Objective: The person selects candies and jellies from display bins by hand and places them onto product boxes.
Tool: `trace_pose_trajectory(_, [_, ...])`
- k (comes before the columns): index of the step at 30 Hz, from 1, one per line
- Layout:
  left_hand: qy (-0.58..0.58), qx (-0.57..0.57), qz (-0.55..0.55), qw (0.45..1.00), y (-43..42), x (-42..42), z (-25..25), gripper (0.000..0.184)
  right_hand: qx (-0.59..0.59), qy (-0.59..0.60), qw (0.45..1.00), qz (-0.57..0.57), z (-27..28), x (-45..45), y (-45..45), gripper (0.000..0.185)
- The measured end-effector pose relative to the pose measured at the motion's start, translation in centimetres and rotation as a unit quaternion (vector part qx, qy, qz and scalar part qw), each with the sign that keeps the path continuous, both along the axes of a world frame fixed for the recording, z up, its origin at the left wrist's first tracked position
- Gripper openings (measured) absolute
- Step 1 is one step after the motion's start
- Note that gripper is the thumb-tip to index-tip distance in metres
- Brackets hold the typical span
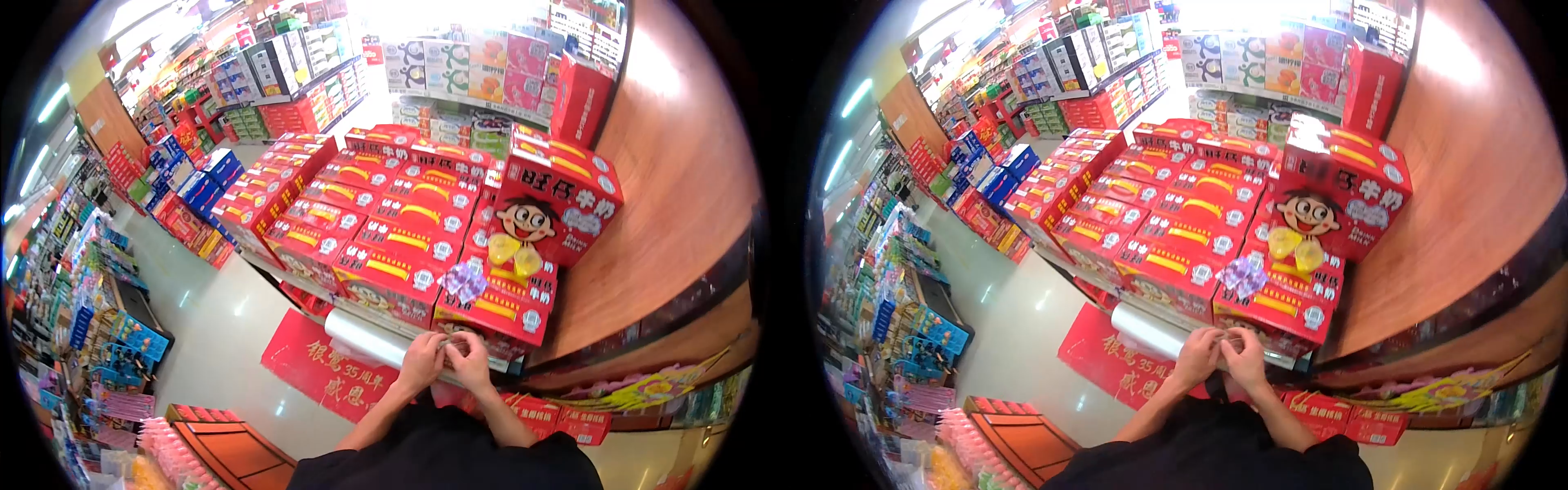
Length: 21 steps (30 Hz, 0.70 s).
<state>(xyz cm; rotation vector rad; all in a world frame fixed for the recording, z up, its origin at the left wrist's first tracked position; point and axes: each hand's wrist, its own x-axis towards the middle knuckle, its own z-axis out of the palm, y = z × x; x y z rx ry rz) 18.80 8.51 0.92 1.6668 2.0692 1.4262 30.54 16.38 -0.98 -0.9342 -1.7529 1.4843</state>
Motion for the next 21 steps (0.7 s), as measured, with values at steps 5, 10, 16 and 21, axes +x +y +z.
trace_pose_trajectory(5, [0.088,0.046,0.026,0.995,7.8,-2.3,2.1,0.025,0.026,0.001,0.995,-0.098,3.3,-1.7,6.4,0.044])
trace_pose_trajectory(10, [0.177,-0.034,0.046,0.983,11.2,-3.7,1.9,0.034,0.036,-0.058,0.989,-0.134,3.5,-2.6,8.9,0.056])
trace_pose_trajectory(16, [0.204,-0.065,0.034,0.976,11.2,-3.8,2.4,0.042,-0.071,0.025,0.988,-0.138,2.9,-3.6,10.3,0.051])
trace_pose_trajectory(21, [0.193,-0.105,-0.006,0.975,10.8,-4.1,3.1,0.051,-0.210,0.129,0.956,-0.160,3.7,-3.2,11.1,0.045])
